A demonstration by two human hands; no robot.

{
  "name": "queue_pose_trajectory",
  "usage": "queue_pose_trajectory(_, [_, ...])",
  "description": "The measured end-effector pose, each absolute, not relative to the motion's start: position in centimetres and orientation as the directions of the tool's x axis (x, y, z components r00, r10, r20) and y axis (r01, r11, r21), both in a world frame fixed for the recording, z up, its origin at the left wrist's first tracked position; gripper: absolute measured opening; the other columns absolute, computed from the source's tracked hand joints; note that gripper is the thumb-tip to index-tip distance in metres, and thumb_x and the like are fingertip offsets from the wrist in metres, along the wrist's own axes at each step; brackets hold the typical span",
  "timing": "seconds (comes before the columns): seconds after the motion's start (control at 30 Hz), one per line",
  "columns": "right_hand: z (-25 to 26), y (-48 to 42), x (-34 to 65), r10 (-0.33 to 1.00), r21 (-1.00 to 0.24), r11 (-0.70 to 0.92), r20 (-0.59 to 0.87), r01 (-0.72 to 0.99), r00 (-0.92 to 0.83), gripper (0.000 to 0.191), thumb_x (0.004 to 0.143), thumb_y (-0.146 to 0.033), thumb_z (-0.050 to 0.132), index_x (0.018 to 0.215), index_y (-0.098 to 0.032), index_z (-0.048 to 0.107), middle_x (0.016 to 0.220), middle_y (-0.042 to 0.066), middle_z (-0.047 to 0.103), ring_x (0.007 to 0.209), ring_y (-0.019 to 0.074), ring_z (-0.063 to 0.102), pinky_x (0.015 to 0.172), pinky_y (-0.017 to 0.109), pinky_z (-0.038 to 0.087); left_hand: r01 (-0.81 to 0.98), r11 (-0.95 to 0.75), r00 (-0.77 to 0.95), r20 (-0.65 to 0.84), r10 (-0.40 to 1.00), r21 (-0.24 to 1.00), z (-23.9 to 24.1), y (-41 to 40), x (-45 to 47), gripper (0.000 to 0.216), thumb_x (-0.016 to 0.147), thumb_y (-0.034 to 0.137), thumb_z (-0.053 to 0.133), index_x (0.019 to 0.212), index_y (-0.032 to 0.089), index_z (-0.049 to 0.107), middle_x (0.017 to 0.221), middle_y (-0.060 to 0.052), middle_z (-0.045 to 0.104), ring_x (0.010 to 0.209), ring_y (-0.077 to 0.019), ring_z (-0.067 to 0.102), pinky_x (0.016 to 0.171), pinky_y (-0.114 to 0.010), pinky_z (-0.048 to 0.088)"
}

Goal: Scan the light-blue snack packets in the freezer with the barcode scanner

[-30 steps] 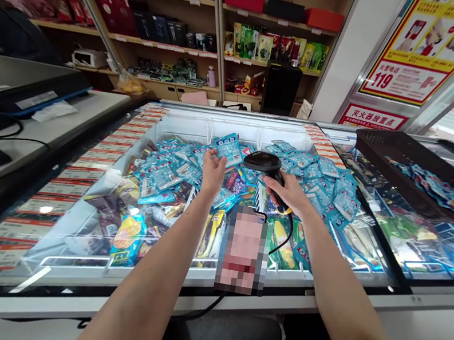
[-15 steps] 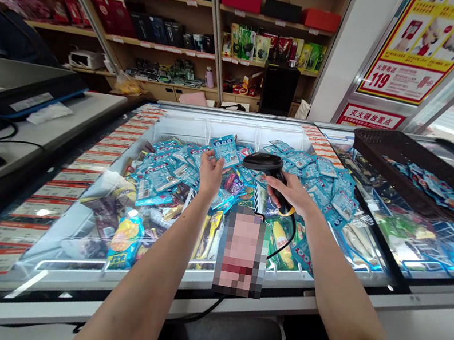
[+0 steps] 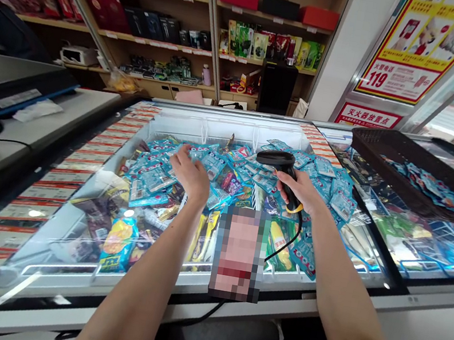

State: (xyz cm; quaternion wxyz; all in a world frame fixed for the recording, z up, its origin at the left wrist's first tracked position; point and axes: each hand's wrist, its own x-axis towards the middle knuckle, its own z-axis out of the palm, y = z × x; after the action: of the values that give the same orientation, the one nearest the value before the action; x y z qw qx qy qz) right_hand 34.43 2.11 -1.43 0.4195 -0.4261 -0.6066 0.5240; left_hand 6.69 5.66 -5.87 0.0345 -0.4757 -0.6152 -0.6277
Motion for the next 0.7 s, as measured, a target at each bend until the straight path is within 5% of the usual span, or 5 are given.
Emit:
queue_pose_trajectory(0.23, [-1.6,2.3,34.8,0.975,-0.999,0.034,0.024,0.041,-0.221,0.041,0.079,-0.056,0.069,0.094,-0.019,0.061,0.066,0.0,0.061,0.043,0.0108,0.052,0.036,0.024,0.039,0.742,-0.343,-0.137,0.631,0.764,0.577,-4.7,6.6,9.6,0.033,0.093,0.034,0.049,0.12,0.018,0.06,0.117,-0.014,0.064,0.116,-0.0306,0.056,0.105,-0.049,0.038])
queue_pose_trajectory(0.47, [-1.7,2.6,34.4,0.981,-0.999,0.04,0.04,-0.007,-0.192,0.04,0.079,-0.057,0.068,0.091,-0.02,0.059,0.06,-0.001,0.06,0.042,0.0112,0.05,0.037,0.025,0.039,0.764,-0.219,-0.052,0.396,0.917,0.607,-4.0,10.5,13.4,0.043,0.081,0.056,0.063,0.104,0.02,0.067,0.108,-0.016,0.069,0.117,-0.0376,0.055,0.102,-0.054,0.038])
queue_pose_trajectory(0.6, [-2.3,3.1,34.4,0.983,-0.999,0.031,0.034,-0.017,-0.181,0.039,0.079,-0.056,0.068,0.09,-0.02,0.059,0.06,-0.001,0.06,0.042,0.0111,0.05,0.037,0.025,0.039,0.761,-0.187,-0.014,0.303,0.953,0.622,-4.2,12.0,14.0,0.048,0.068,0.047,0.078,0.105,0.02,0.065,0.105,-0.014,0.068,0.116,-0.0378,0.056,0.1,-0.053,0.039])
queue_pose_trajectory(0.7, [-2.4,3.4,34.4,0.985,-0.998,0.032,0.04,-0.052,-0.165,0.039,0.079,-0.056,0.069,0.091,-0.02,0.059,0.062,-0.001,0.06,0.042,0.0109,0.05,0.036,0.025,0.039,0.671,-0.234,-0.088,0.389,0.917,0.703,-4.7,12.7,13.3,0.048,0.065,0.032,0.079,0.108,0.017,0.064,0.113,-0.015,0.064,0.115,-0.0361,0.057,0.102,-0.052,0.04])
